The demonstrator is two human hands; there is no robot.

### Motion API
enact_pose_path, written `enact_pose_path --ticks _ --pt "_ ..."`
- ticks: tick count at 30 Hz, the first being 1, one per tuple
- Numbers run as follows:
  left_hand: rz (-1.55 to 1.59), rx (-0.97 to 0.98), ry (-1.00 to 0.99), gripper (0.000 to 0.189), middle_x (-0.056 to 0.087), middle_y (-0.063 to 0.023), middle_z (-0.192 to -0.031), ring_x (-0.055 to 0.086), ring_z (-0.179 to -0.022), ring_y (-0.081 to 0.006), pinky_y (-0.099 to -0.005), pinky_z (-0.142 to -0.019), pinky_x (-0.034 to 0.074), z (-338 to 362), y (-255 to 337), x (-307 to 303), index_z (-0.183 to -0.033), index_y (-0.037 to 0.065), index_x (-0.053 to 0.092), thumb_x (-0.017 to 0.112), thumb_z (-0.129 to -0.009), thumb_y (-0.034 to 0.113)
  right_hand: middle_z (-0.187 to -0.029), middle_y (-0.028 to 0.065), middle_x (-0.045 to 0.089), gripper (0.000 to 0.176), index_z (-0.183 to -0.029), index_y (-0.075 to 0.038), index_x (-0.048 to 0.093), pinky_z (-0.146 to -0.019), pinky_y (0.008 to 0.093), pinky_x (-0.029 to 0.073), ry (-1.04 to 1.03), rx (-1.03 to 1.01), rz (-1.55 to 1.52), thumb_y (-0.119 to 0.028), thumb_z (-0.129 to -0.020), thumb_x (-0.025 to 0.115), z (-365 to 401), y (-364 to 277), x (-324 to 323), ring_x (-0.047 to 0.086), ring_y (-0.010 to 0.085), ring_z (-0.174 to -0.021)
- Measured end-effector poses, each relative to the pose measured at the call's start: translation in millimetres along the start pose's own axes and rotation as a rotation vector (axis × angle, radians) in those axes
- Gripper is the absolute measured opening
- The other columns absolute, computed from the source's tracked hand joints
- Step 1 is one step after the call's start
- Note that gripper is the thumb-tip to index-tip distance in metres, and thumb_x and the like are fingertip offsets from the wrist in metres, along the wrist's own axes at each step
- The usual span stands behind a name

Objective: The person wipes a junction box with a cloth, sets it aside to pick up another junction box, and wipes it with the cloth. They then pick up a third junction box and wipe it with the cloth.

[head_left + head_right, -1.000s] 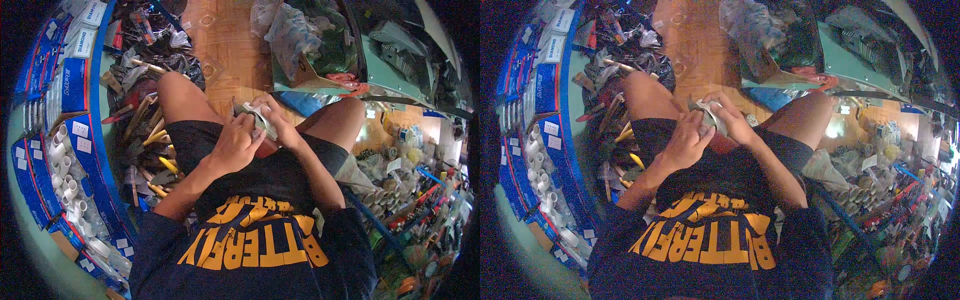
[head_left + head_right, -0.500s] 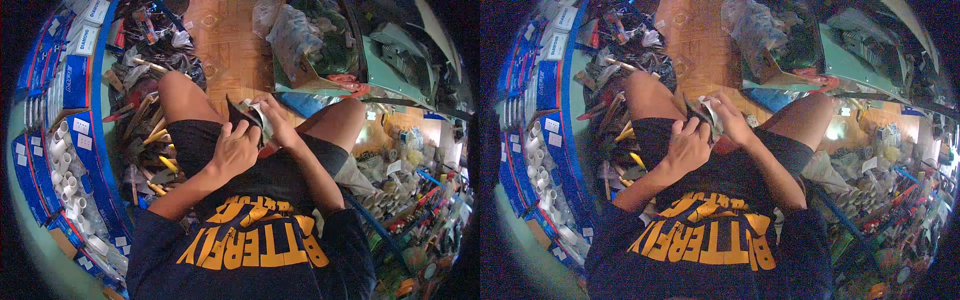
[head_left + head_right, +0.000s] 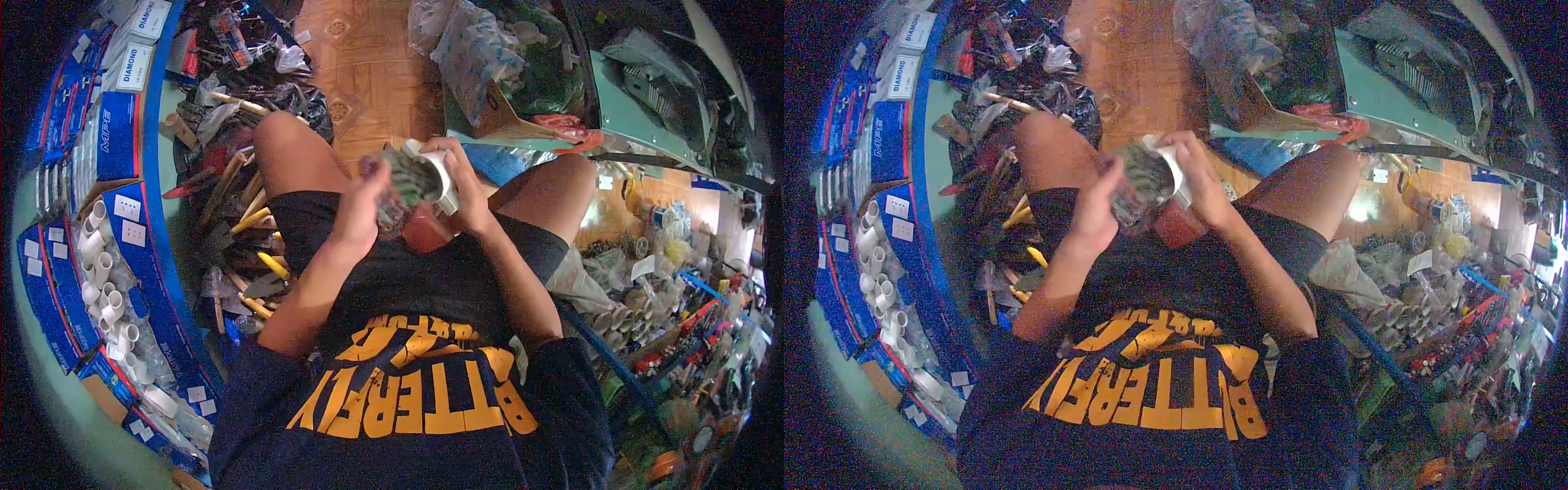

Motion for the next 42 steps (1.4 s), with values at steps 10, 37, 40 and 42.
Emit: enact_pose_path --ticks 10,37,40,42 --pt "0.51 0.059 -0.043 0.049 0.057 -0.0155 -0.13 0.054 -0.12 -0.0292 -0.0438 -0.104 0.039 31.1 37.4 -9.5 -0.129 -0.003 0.049 0.04 -0.102 0.037 -0.119 0.0266 0.054 0.041 -0.124 -0.012 0.033 -0.081 0.045 0.055 -0.157 -0.108 -0.399 -0.045 -0.103 0.023 -3.2 -16.2 8.8 0.066 0.0374 -0.093" --pt "-1.44 0.901 0.149 0.062 0.056 -0.0176 -0.109 0.054 -0.098 -0.0327 -0.0489 -0.082 0.03 62.4 50.5 55.6 -0.133 -0.006 0.034 0.062 -0.087 0.024 -0.114 0.0051 0.056 0.036 -0.126 -0.016 0.043 -0.077 0.0338 0.054 0.138 0.02 -0.414 -0.041 -0.104 0.032 -2.7 22.4 11.2 0.058 0.0156 -0.099" --pt "-1.569 1.012 0.141 0.062 0.055 -0.0181 -0.114 0.053 -0.099 -0.0329 -0.049 -0.084 0.031 58.9 54.1 59.4 -0.134 -0.007 0.033 0.061 -0.088 0.024 -0.115 0.0052 0.056 0.035 -0.126 -0.015 0.045 -0.079 0.0372 0.055 0.148 0.131 -0.634 -0.04 -0.103 0.033 -1.5 26.7 13.6 0.06 0.0185 -0.099" --pt "-1.574 0.946 0.136 0.063 0.053 -0.0182 -0.118 0.053 -0.1 -0.0325 -0.0488 -0.084 0.031 55.6 52.2 61.5 -0.134 -0.007 0.033 0.06 -0.088 0.025 -0.115 0.0055 0.056 0.036 -0.126 -0.015 0.045 -0.079 0.0362 0.055 0.151 0.164 -0.642 -0.041 -0.103 0.033 -1.2 31.4 13.3 0.06 0.0189 -0.1"
Point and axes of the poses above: each hand's wrist, its own z-axis away from the middle knuckle, its own x-axis out of the palm, y = z × x, the point moved 7 cm from there along -z, towards the middle knuckle
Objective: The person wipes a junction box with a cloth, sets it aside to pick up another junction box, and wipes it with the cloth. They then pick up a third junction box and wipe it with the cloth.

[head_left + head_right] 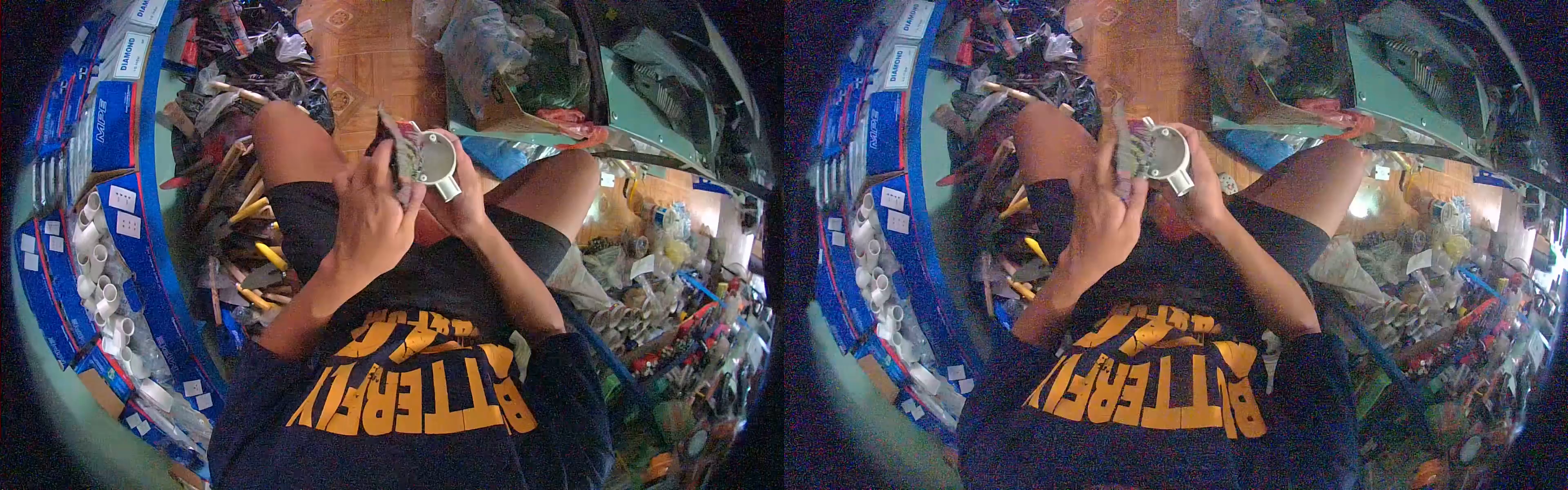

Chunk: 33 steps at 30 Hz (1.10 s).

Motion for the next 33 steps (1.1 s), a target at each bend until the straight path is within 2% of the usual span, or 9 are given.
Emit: enact_pose_path --ticks 4,11,13,17,20,22,25,29,33 --pt "0.042 -0.217 -0.316 0.059 0.041 -0.0233 -0.138 0.046 -0.119 -0.0387 -0.0511 -0.099 0.028 -11.7 6.4 4.0 -0.14 -0.007 0.031 0.051 -0.095 0.026 -0.113 0.0059 0.056 0.04 -0.125 -0.016 0.044 -0.078 0.031 0.054 -0.087 -0.168 0.293 -0.045 -0.103 0.028 0.4 -4.0 2.7 0.06 0.0171 -0.098" --pt "0.091 -0.115 -0.162 0.055 0.046 -0.0223 -0.133 0.047 -0.118 -0.0378 -0.0499 -0.097 0.029 -9.3 1.9 9.4 -0.138 -0.006 0.034 0.051 -0.095 0.025 -0.111 0.0074 0.056 0.044 -0.127 -0.016 0.039 -0.052 0.0216 0.051 -0.089 -0.189 0.618 -0.048 -0.103 0.022 13.3 -21.2 8.6 0.061 0.0133 -0.081" --pt "0.163 -0.148 -0.182 0.051 0.047 -0.0221 -0.133 0.047 -0.118 -0.0373 -0.0492 -0.099 0.029 -11.1 -3.3 11.8 -0.137 -0.004 0.036 0.05 -0.096 0.024 -0.108 0.0044 0.055 0.029 -0.126 -0.008 0.041 -0.086 0.0276 0.046 -0.114 -0.21 0.501 -0.02 -0.1 0.041 14.7 -22.7 11.0 0.055 0.0136 -0.098" --pt "0.362 -0.073 -0.031 0.046 0.056 -0.0265 -0.114 0.054 -0.104 -0.0424 -0.045 -0.092 0.038 -17.4 -12.2 10.2 -0.129 -0.007 0.041 0.052 -0.095 0.023 -0.11 0.0057 0.056 0.033 -0.128 -0.006 0.04 -0.089 0.029 0.046 -0.169 -0.3 0.501 -0.018 -0.098 0.047 14.7 -27.2 14.1 0.055 0.0155 -0.104" --pt "0.516 -0.203 -0.174 0.039 0.058 -0.0198 -0.11 0.056 -0.1 -0.032 -0.0368 -0.092 0.04 -16.6 -29.0 11.9 -0.124 -0.003 0.044 0.051 -0.097 0.025 -0.112 0.0056 0.054 0.034 -0.126 -0.01 0.04 -0.091 0.0309 0.05 -0.13 -0.194 0.328 -0.035 -0.104 0.034 11.0 -19.9 8.8 0.056 0.0158 -0.106" --pt "1.04 -0.594 -0.318 0.033 0.056 -0.0089 -0.107 0.052 -0.096 -0.0162 -0.0306 -0.089 0.04 -5.8 -53.9 21.7 -0.12 0.0 0.048 0.048 -0.101 0.028 -0.114 0.005 0.053 0.029 -0.126 -0.009 0.041 -0.09 0.03 0.051 -0.14 -0.288 0.389 -0.016 -0.099 0.046 15.8 -29.4 23.3 0.056 0.0146 -0.106" --pt "1.056 -0.676 -0.166 0.051 0.052 -0.0042 -0.125 0.045 -0.118 -0.013 -0.0282 -0.104 0.033 -2.2 -54.4 -1.5 -0.131 -0.006 0.047 0.045 -0.102 0.036 -0.114 0.0045 0.053 0.039 -0.126 -0.009 0.041 -0.09 0.0304 0.051 -0.007 -0.461 0.952 -0.004 -0.09 0.055 19.1 -46.4 26.0 0.056 0.0141 -0.104" --pt "1.179 -0.636 -0.045 0.036 0.05 -0.0022 -0.118 0.043 -0.1 -0.0071 -0.0237 -0.092 0.038 -6.8 -49.5 -12.2 -0.127 0.0 0.047 0.039 -0.105 0.027 -0.11 0.0047 0.055 0.03 -0.125 -0.008 0.041 -0.087 0.0292 0.052 -0.085 -0.168 0.158 -0.022 -0.1 0.045 9.9 -31.4 16.4 0.058 0.0138 -0.098" --pt "1.18 -0.541 -0.041 0.044 0.049 -0.0101 -0.128 0.049 -0.107 -0.0153 -0.0292 -0.095 0.037 -9.9 -45.4 -6.0 -0.135 -0.003 0.041 0.042 -0.103 0.027 -0.109 0.0058 0.056 0.034 -0.124 -0.008 0.042 -0.084 0.0285 0.052 -0.144 -0.199 0.187 -0.035 -0.104 0.032 8.7 -30.8 14.8 0.059 0.0142 -0.099"
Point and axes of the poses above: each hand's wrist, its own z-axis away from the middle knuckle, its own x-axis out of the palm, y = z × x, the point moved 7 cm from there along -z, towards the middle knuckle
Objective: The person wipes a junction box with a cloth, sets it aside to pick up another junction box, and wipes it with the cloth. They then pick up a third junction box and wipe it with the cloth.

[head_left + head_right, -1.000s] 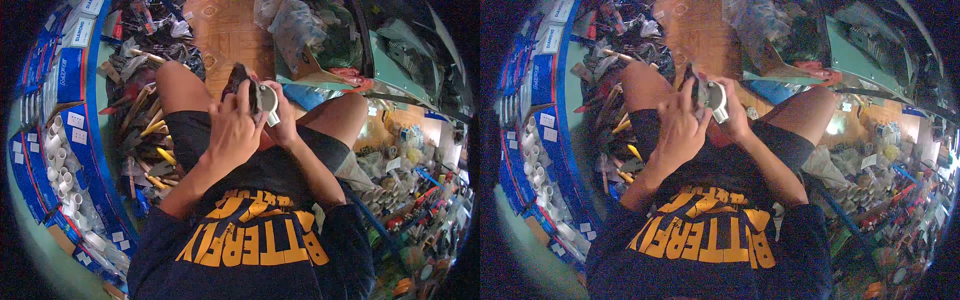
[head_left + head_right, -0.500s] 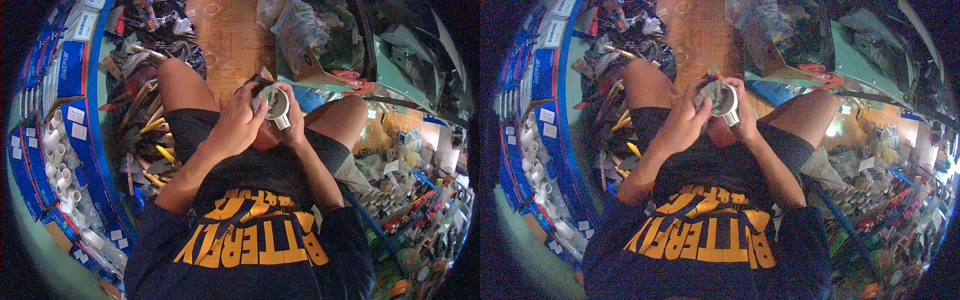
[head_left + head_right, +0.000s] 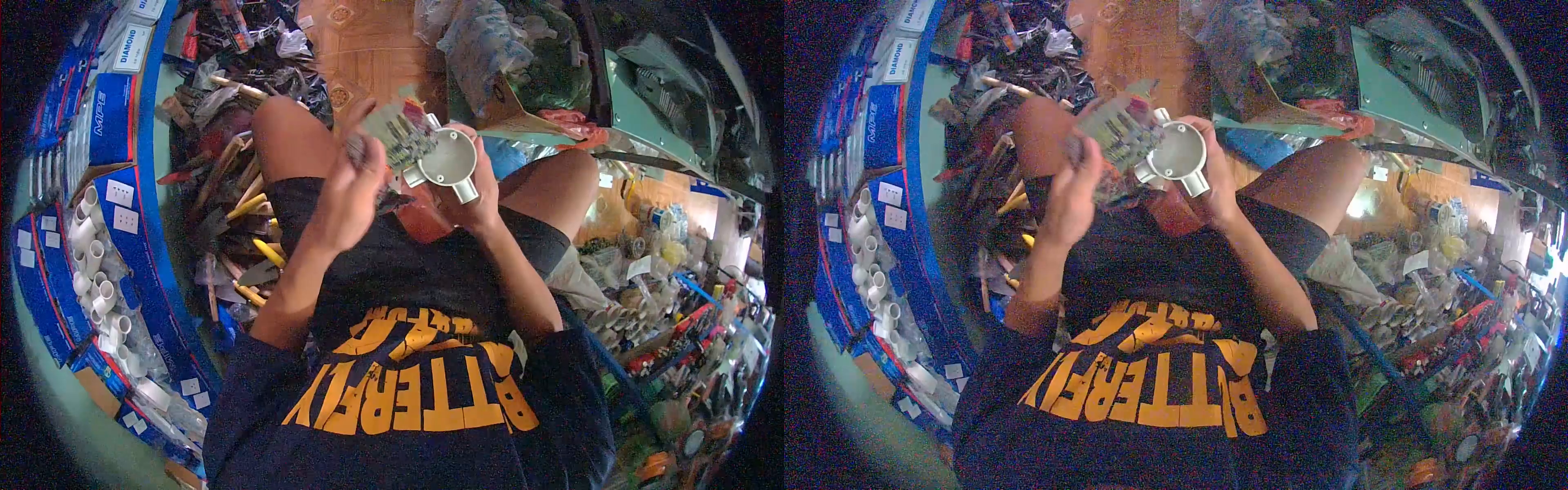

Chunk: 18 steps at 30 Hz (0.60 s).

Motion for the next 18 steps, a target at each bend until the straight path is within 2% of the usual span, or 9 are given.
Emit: enact_pose_path --ticks 2,3,5,8,10,12,14,16,18 --pt "-0.705 0.36 -0.011 0.056 0.046 -0.0211 -0.134 0.051 -0.112 -0.03 -0.041 -0.097 0.036 6.9 14.6 17.9 -0.142 -0.003 0.03 0.049 -0.099 0.028 -0.111 0.0067 0.056 0.042 -0.124 -0.01 0.042 -0.081 0.0286 0.052 0.018 -0.263 0.773 -0.042 -0.105 0.025 5.5 -18.7 10.6 0.059 0.0155 -0.098" --pt "-0.707 0.36 -0.012 0.056 0.046 -0.0211 -0.134 0.051 -0.112 -0.03 -0.041 -0.097 0.036 7.8 15.2 23.1 -0.142 -0.003 0.03 0.049 -0.099 0.028 -0.111 0.0067 0.056 0.042 -0.124 -0.01 0.042 -0.081 0.0286 0.052 0.018 -0.263 0.771 -0.042 -0.105 0.025 5.9 -17.2 9.5 0.059 0.0155 -0.098" --pt "-1.198 0.531 -0.036 0.072 0.043 -0.0285 -0.134 0.049 -0.113 -0.0402 -0.0506 -0.097 0.031 12.5 22.4 46.9 -0.146 -0.006 0.018 0.054 -0.094 0.028 -0.112 0.0078 0.056 0.046 -0.125 -0.01 0.041 -0.083 0.0291 0.051 0.032 0.016 0.305 -0.046 -0.104 0.021 3.8 3.6 -2.4 0.059 0.0164 -0.099" --pt "-1.111 0.508 0.013 0.075 0.047 -0.0282 -0.131 0.05 -0.112 -0.0375 -0.0505 -0.094 0.03 13.7 15.0 53.9 -0.146 -0.009 0.015 0.055 -0.092 0.025 -0.112 0.0086 0.056 0.048 -0.126 -0.01 0.04 -0.082 0.0289 0.051 0.013 -0.107 0.354 -0.047 -0.104 0.019 6.3 -1.0 3.6 0.059 0.0167 -0.098" --pt "-1.047 0.464 -0.019 0.074 0.049 -0.0281 -0.129 0.051 -0.112 -0.0373 -0.0499 -0.094 0.03 11.1 8.5 54.9 -0.145 -0.01 0.016 0.055 -0.092 0.025 -0.113 0.0095 0.055 0.048 -0.126 -0.01 0.04 -0.083 0.0297 0.05 0.034 -0.021 0.4 -0.047 -0.104 0.02 6.1 0.9 -2.5 0.059 0.0174 -0.098" --pt "-0.983 0.424 -0.048 0.074 0.051 -0.0279 -0.126 0.051 -0.111 -0.037 -0.0492 -0.093 0.029 4.4 4.5 54.4 -0.144 -0.012 0.016 0.054 -0.093 0.025 -0.113 0.0099 0.055 0.047 -0.126 -0.01 0.039 -0.085 0.0308 0.049 0.016 -0.135 0.456 -0.047 -0.104 0.022 6.6 -3.1 -1.3 0.058 0.018 -0.099" --pt "-1.047 0.579 -0.047 0.071 0.054 -0.0271 -0.122 0.052 -0.11 -0.0379 -0.0494 -0.093 0.028 6.5 9.9 56.6 -0.144 -0.011 0.018 0.054 -0.093 0.023 -0.114 0.0095 0.054 0.047 -0.126 -0.01 0.039 -0.087 0.0312 0.048 0.017 -0.073 0.394 -0.047 -0.103 0.024 9.0 -2.7 -3.3 0.057 0.0174 -0.101" --pt "-1.047 0.564 -0.077 0.069 0.055 -0.0252 -0.122 0.054 -0.109 -0.0349 -0.0481 -0.092 0.031 4.6 9.4 51.1 -0.144 -0.01 0.02 0.054 -0.094 0.023 -0.114 0.0091 0.053 0.046 -0.126 -0.01 0.039 -0.09 0.0316 0.046 0.014 -0.016 0.332 -0.048 -0.103 0.025 7.5 -0.6 -7.4 0.056 0.0167 -0.103" --pt "-1.045 0.551 -0.11 0.067 0.056 -0.0233 -0.123 0.055 -0.108 -0.0319 -0.0468 -0.09 0.033 6.5 16.0 43.1 -0.145 -0.008 0.021 0.053 -0.095 0.023 -0.115 0.0075 0.051 0.05 -0.126 -0.01 0.039 -0.089 0.03 0.047 0.013 -0.212 0.981 -0.051 -0.102 0.025 5.4 -15.8 3.5 0.054 0.0144 -0.104"
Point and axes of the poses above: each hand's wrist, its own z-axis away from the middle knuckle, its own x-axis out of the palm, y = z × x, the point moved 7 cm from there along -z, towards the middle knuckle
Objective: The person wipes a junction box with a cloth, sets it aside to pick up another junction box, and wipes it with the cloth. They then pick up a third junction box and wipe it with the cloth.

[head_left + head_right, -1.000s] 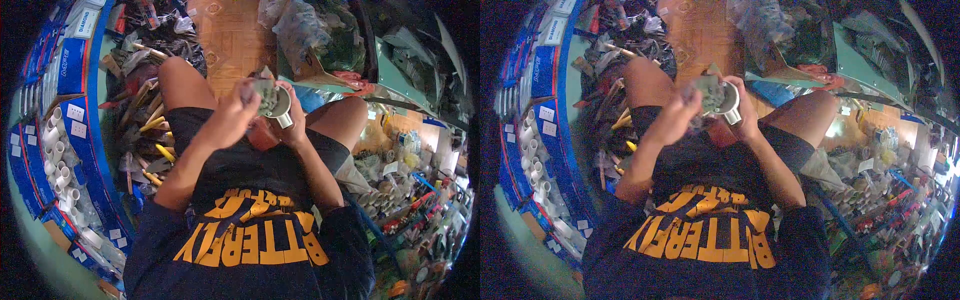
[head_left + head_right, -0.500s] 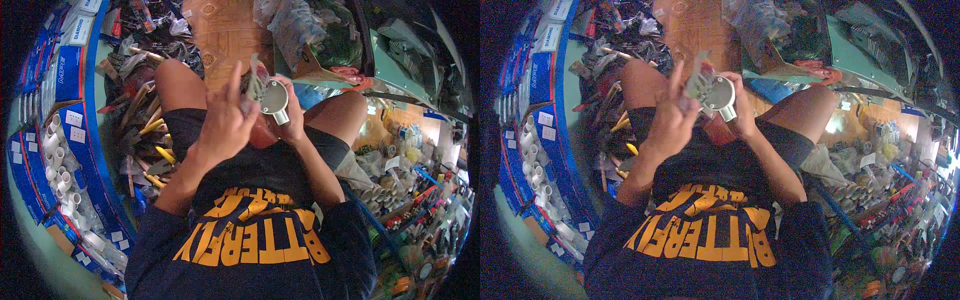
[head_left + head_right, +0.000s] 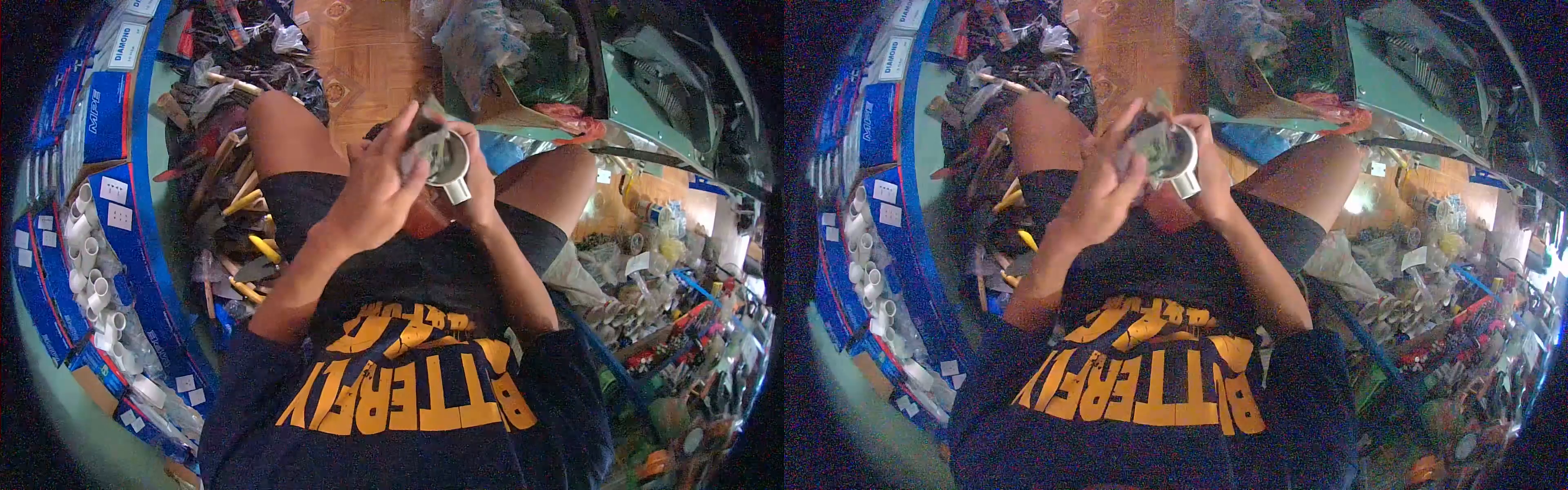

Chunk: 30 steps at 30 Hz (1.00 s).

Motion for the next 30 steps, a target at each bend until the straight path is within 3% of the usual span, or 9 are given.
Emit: enact_pose_path --ticks 2,4,6,8,12,14,18,24,30 --pt "0.832 -0.495 -0.217 0.058 0.056 -0.0181 -0.126 0.055 -0.112 -0.0248 -0.0415 -0.092 0.039 10.5 -20.1 7.5 -0.144 -0.005 0.028 0.049 -0.099 0.025 -0.115 0.0059 0.05 0.041 -0.126 -0.01 0.039 -0.086 0.0284 0.049 0.009 -0.096 0.196 -0.043 -0.103 0.033 1.9 -18.5 -1.8 0.054 0.0134 -0.105" --pt "1.108 -0.416 0.062 0.051 0.056 -0.0141 -0.128 0.052 -0.119 -0.0205 -0.0367 -0.098 0.042 14.8 -30.9 5.8 -0.141 -0.001 0.036 0.043 -0.102 0.032 -0.116 0.0056 0.05 0.034 -0.126 -0.01 0.04 -0.086 0.0275 0.051 -0.009 0.296 -0.895 -0.035 -0.104 0.034 1.9 15.2 15.8 0.055 0.0137 -0.106" --pt "1.671 -0.576 0.432 0.048 0.054 -0.013 -0.132 0.048 -0.126 -0.0243 -0.0415 -0.107 0.036 29.4 -59.0 -1.8 -0.138 0.003 0.042 0.039 -0.103 0.035 -0.117 0.006 0.05 0.034 -0.125 -0.01 0.041 -0.088 0.0277 0.05 -0.053 0.18 -0.67 -0.036 -0.105 0.03 -0.3 0.1 12.3 0.055 0.014 -0.107" --pt "1.809 -0.564 0.511 0.048 0.052 -0.0121 -0.135 0.047 -0.127 -0.0264 -0.0445 -0.109 0.034 35.0 -60.0 -11.2 -0.138 0.005 0.043 0.038 -0.102 0.036 -0.111 0.0098 0.056 0.046 -0.121 -0.009 0.045 -0.092 0.0442 0.049 -0.029 0.288 -0.828 -0.047 -0.103 0.027 -1.6 4.9 15.9 0.058 0.0237 -0.103" --pt "1.957 -0.689 0.738 0.049 0.05 -0.0103 -0.139 0.044 -0.13 -0.0295 -0.0503 -0.111 0.029 48.7 -54.4 -20.6 -0.138 0.007 0.044 0.039 -0.102 0.039 -0.115 0.0071 0.054 0.048 -0.122 -0.008 0.043 -0.096 0.0316 0.046 -0.017 0.22 -0.888 -0.045 -0.104 0.018 -1.0 -14.0 14.2 0.056 0.0151 -0.109" --pt "1.974 -0.65 0.717 0.051 0.05 -0.0097 -0.139 0.044 -0.131 -0.0294 -0.0502 -0.111 0.029 49.2 -43.6 -26.0 -0.141 0.007 0.042 0.039 -0.101 0.04 -0.112 0.0075 0.054 0.048 -0.12 -0.008 0.045 -0.094 0.0355 0.048 0.0 0.204 -0.857 -0.046 -0.104 0.021 -1.6 -28.1 14.0 0.058 0.019 -0.105" --pt "1.735 -0.519 0.758 0.05 0.046 -0.0127 -0.141 0.045 -0.129 -0.03 -0.0484 -0.111 0.03 53.3 -33.0 -38.0 -0.142 0.006 0.038 0.033 -0.104 0.037 -0.11 0.0074 0.054 0.049 -0.117 -0.007 0.046 -0.096 0.0358 0.046 -0.004 0.193 -0.887 -0.047 -0.103 0.022 1.2 -38.5 16.6 0.057 0.0208 -0.105" --pt "-0.139 0.103 0.068 0.077 0.044 -0.0213 -0.141 0.053 -0.098 -0.0277 -0.0448 -0.086 0.033 19.2 26.5 -37.9 -0.141 -0.01 0.031 0.045 -0.094 0.049 -0.115 0.0085 0.052 0.05 -0.119 -0.005 0.044 -0.105 0.0353 0.037 0.012 0.096 -0.621 -0.047 -0.104 0.02 0.2 -50.6 17.0 0.051 0.017 -0.114" --pt "-0.389 0.03 -0.043 0.075 0.043 -0.0192 -0.143 0.052 -0.091 -0.022 -0.0423 -0.078 0.029 13.6 53.1 -35.8 -0.137 -0.01 0.038 0.055 -0.088 0.044 -0.116 0.0118 0.048 0.051 -0.126 -0.005 0.037 -0.091 0.032 0.042 -0.072 -0.066 -0.311 -0.044 -0.104 0.013 8.6 -60.7 14.4 0.05 0.0164 -0.105"
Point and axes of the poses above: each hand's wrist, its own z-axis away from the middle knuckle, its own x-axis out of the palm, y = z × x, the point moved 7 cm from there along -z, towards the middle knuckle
